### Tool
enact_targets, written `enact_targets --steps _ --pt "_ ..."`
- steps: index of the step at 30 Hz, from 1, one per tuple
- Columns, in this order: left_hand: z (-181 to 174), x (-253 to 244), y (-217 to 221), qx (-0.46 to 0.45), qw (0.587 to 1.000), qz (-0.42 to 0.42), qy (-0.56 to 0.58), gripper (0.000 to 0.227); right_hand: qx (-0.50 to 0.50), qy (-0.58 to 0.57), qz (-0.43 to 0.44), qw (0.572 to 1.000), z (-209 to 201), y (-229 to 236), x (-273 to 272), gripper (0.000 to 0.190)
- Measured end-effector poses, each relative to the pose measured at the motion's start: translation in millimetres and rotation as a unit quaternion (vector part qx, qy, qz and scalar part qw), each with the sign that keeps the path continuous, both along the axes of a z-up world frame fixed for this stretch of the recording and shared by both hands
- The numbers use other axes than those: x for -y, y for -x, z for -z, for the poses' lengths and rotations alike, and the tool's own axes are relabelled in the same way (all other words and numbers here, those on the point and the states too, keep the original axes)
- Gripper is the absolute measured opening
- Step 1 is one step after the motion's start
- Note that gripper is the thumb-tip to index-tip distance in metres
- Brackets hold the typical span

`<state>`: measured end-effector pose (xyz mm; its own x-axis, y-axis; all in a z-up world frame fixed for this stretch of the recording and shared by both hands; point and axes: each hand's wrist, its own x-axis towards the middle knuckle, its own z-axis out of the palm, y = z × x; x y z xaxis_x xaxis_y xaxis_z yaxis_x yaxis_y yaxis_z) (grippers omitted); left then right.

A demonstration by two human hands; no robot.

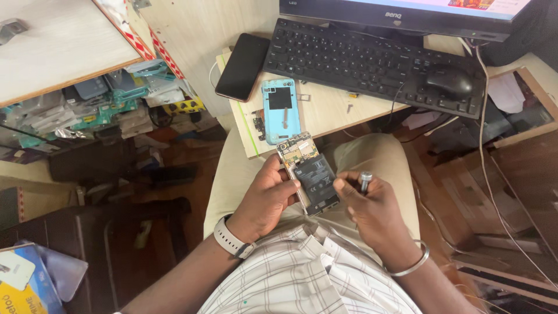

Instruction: The person holds a disassembled smartphone chassis and uses a screwdriver to tighten screws on the internal components. They manipulate the device in their lap, adjusting the position of the motherboard and other parts while working.

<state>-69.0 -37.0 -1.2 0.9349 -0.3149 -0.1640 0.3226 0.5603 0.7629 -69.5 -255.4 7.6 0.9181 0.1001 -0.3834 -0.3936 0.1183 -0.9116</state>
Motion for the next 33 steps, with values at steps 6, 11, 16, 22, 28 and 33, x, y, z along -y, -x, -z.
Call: enact_targets --steps 6,11,16,22,28,33 --pt "9 3 1 0.006 1.000 -0.004 -0.012 0.049 0.069 0.168 -0.052 0.982 0 5 -6 0.017" --pt "7 7 1 0.017 1.000 -0.022 -0.005 0.050 0.170 0.281 -0.031 0.944 -9 5 -11 0.019" --pt "2 3 -1 0.006 0.999 -0.034 0.002 0.054 0.118 0.286 -0.061 0.949 -24 4 -9 0.024" --pt "6 1 -2 -0.016 0.998 -0.025 -0.048 0.056 0.088 0.163 -0.092 0.978 -20 10 -9 0.023" --pt "0 6 6 0.061 0.996 -0.043 -0.041 0.057 0.037 0.210 -0.107 0.971 -25 11 -14 0.026" --pt "-6 3 8 0.159 0.977 -0.046 -0.135 0.050 0.039 0.247 -0.100 0.963 -39 2 -19 0.027"
